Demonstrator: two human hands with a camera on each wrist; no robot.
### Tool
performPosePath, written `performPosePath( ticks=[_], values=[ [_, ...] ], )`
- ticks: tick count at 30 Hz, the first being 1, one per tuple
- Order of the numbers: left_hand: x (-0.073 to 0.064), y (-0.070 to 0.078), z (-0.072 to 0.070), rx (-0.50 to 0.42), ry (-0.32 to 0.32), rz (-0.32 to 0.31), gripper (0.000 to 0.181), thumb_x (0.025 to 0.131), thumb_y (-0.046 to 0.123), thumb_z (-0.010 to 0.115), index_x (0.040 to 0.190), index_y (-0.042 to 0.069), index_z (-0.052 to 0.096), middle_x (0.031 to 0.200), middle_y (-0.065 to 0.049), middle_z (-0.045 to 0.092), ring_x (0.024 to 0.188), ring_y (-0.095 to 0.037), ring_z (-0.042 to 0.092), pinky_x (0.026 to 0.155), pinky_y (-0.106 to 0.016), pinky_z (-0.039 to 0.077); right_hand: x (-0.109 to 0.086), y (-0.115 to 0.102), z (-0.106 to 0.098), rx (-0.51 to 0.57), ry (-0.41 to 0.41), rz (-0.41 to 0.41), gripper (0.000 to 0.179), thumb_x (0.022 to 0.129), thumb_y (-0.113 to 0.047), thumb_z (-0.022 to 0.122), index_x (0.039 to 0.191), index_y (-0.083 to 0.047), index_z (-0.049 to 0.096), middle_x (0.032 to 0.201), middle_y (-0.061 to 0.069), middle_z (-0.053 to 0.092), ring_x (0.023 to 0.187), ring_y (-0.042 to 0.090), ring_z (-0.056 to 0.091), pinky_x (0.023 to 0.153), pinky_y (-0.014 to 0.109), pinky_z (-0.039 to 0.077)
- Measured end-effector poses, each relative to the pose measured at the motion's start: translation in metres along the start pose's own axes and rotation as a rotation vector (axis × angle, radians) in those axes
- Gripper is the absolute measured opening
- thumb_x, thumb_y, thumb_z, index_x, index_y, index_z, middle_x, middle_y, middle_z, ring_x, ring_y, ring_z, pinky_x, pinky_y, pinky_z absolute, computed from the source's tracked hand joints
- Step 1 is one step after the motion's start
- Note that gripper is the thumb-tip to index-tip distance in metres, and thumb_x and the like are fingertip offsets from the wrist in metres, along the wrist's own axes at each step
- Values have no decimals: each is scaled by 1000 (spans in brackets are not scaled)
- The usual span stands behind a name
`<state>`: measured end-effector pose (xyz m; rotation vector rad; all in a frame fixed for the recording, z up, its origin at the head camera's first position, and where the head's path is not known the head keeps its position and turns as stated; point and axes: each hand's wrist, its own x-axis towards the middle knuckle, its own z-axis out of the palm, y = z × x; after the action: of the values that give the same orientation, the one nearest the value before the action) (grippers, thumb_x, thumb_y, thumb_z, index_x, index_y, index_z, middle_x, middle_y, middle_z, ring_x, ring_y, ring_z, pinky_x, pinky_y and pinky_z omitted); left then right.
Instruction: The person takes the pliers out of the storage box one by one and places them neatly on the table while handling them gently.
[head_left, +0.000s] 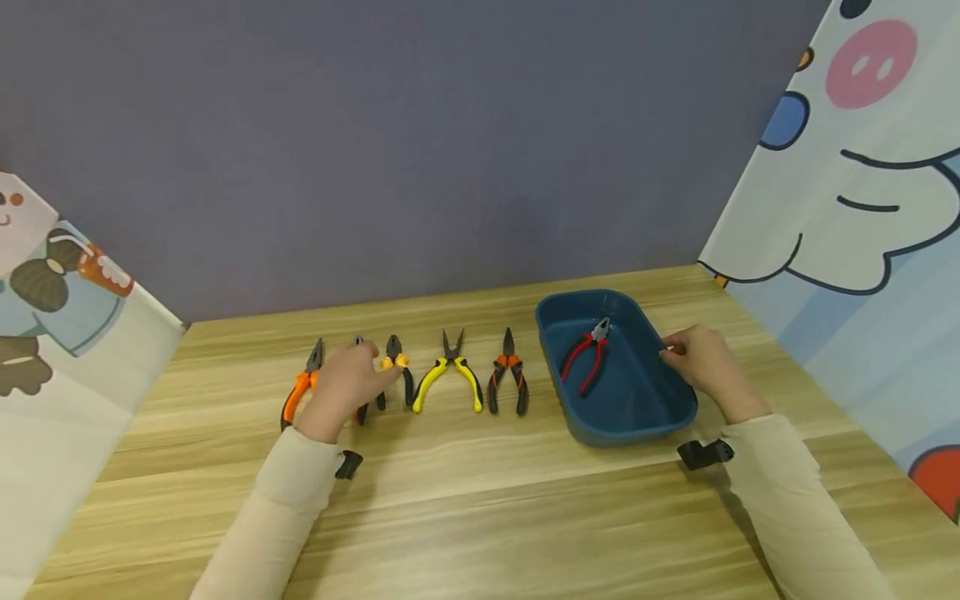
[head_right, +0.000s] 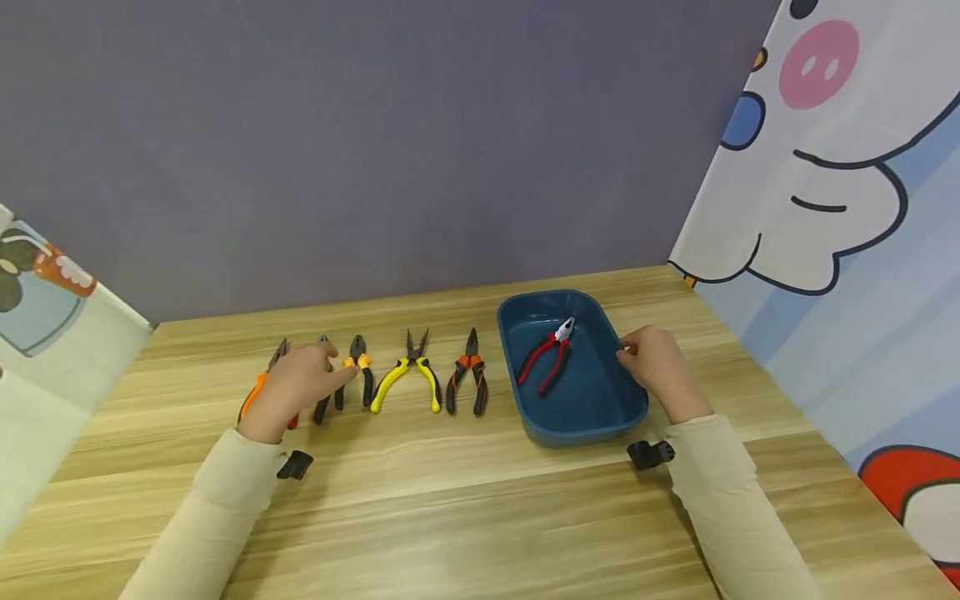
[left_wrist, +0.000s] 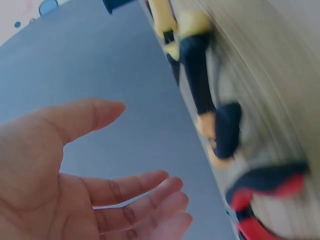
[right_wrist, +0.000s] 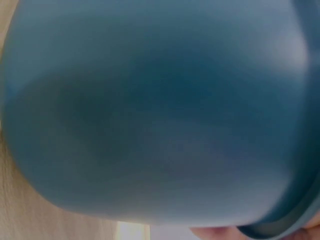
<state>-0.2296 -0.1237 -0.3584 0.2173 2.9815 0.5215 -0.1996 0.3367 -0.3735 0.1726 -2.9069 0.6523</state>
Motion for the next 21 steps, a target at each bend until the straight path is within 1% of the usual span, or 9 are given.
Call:
performPosePath(
  ticks=[2, 3, 7, 10, 13, 15, 17, 19, 21],
  values=[
    [0, 8, 3, -12, 8, 19, 59, 90, 38, 60, 128, -6, 52, 105, -21, 65, 47, -14, 45, 43, -28, 37, 0, 0, 1, 1, 4, 2, 27, 86, -4, 60, 104, 16, 64, 86, 29, 67, 76, 41, 65, 68, 49, 51],
    [1, 13, 4, -11, 7, 29, 58, 90, 38, 61, 127, -5, 53, 100, -20, 66, 47, -15, 46, 43, -28, 38, 0, 0, 1, 2, 7, 0, 27, 86, -4, 60, 104, 16, 64, 86, 29, 66, 76, 41, 65, 68, 49, 51],
    [-1, 30, 8, 7, 9, 73, 55, 89, 39, 63, 125, -3, 56, 98, -16, 67, 55, -16, 54, 51, -32, 45, -1, 2, 1, -3, 19, -5, 27, 85, -4, 61, 103, 16, 64, 84, 28, 67, 75, 41, 64, 67, 50, 51],
    [-3, 42, 11, 0, 5, 91, 56, 88, 40, 64, 125, 0, 56, 99, -13, 67, 57, -15, 55, 51, -31, 45, -1, 1, 0, -9, 18, -9, 27, 85, -4, 61, 102, 17, 64, 82, 28, 67, 74, 40, 64, 67, 49, 51],
    [-3, 54, 14, -29, -2, 109, 56, 87, 41, 64, 126, 1, 56, 85, -10, 68, 53, -13, 51, 45, -28, 40, -1, 1, -2, -15, 15, -12, 26, 85, -3, 61, 102, 17, 64, 81, 27, 67, 72, 39, 64, 66, 49, 51],
    [-2, 62, 16, -28, -2, 124, 56, 87, 41, 64, 126, 1, 57, 90, -11, 68, 55, -14, 54, 46, -28, 41, -1, 1, -2, -19, 16, -18, 26, 85, -3, 61, 101, 17, 64, 81, 27, 67, 72, 39, 64, 66, 49, 51],
    [-1, 69, 17, -35, -7, 149, 56, 88, 41, 63, 126, 0, 57, 98, -13, 68, 58, -18, 58, 51, -33, 46, -1, 1, -2, -16, 12, -17, 26, 85, -3, 61, 101, 17, 64, 81, 27, 67, 72, 39, 64, 65, 49, 51],
    [0, 75, 19, -32, -6, 173, 54, 88, 40, 64, 124, 0, 58, 114, -14, 65, 70, -22, 63, 61, -38, 51, -1, 1, -2, -10, 4, -13, 26, 85, -4, 61, 102, 17, 64, 82, 27, 67, 72, 39, 64, 65, 49, 51],
    [2, 82, 20, -20, -7, 194, 53, 88, 39, 64, 123, 1, 60, 118, -14, 63, 74, -20, 63, 68, -38, 52, -1, 0, -2, -3, -4, -7, 27, 85, -4, 61, 102, 17, 64, 82, 28, 67, 73, 39, 64, 65, 49, 51]
  ],
)
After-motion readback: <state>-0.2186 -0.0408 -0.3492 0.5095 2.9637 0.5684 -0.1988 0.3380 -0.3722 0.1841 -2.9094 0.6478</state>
